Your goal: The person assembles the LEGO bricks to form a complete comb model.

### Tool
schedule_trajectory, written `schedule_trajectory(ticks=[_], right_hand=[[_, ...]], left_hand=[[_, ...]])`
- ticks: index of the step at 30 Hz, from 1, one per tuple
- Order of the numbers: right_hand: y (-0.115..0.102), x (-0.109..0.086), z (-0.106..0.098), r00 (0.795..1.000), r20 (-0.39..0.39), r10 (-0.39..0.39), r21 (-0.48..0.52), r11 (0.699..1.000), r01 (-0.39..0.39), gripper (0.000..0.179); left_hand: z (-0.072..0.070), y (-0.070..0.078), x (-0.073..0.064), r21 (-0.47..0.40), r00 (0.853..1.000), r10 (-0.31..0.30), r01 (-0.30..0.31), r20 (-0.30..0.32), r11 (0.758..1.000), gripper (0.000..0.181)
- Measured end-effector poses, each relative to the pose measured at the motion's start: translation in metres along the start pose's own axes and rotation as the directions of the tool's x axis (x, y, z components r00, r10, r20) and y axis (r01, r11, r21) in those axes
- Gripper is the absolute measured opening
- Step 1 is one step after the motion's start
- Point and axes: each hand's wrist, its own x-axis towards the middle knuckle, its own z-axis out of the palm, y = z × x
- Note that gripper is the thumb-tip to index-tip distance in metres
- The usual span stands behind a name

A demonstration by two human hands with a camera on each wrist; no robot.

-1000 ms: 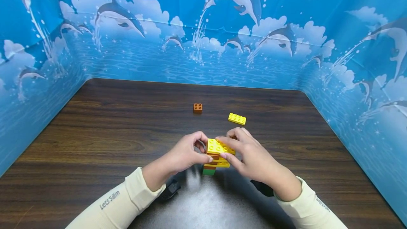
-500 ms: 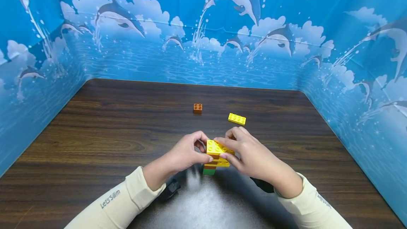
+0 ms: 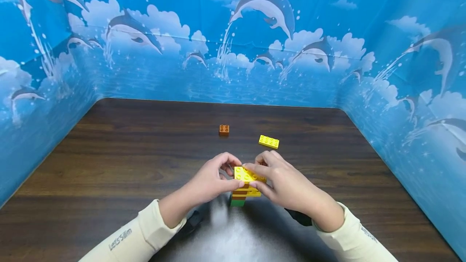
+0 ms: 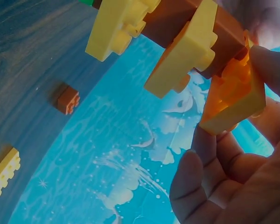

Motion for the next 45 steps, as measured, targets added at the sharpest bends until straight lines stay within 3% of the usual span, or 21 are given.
schedule_trajectory(ticks=[5,11,16,30,45], right_hand=[[0.002,-0.003,0.003,0.999,0.019,0.036,0.126,0.991,-0.038,0.044],[0.012,-0.008,0.005,0.995,0.014,0.097,0.352,0.931,-0.096,0.036],[0.016,-0.011,0.008,0.994,0.010,0.113,0.424,0.899,-0.107,0.029],[0.016,-0.022,0.026,0.995,-0.015,0.101,0.414,0.906,-0.086,0.030],[0.018,-0.021,0.029,0.996,-0.030,0.081,0.407,0.911,-0.062,0.031]], left_hand=[[0.000,-0.001,-0.006,-0.027,1.000,-0.006,0.006,-0.007,1.000,0.033],[0.001,-0.001,-0.005,-0.047,1.000,0.002,-0.002,0.003,0.999,0.031],[0.000,-0.001,-0.004,-0.042,1.000,0.000,0.000,0.000,0.999,0.031],[0.011,-0.018,-0.010,-0.020,0.998,0.055,-0.055,-0.011,0.998,0.031],[0.010,-0.027,-0.009,-0.055,0.998,0.069,-0.068,0.008,0.996,0.033]])
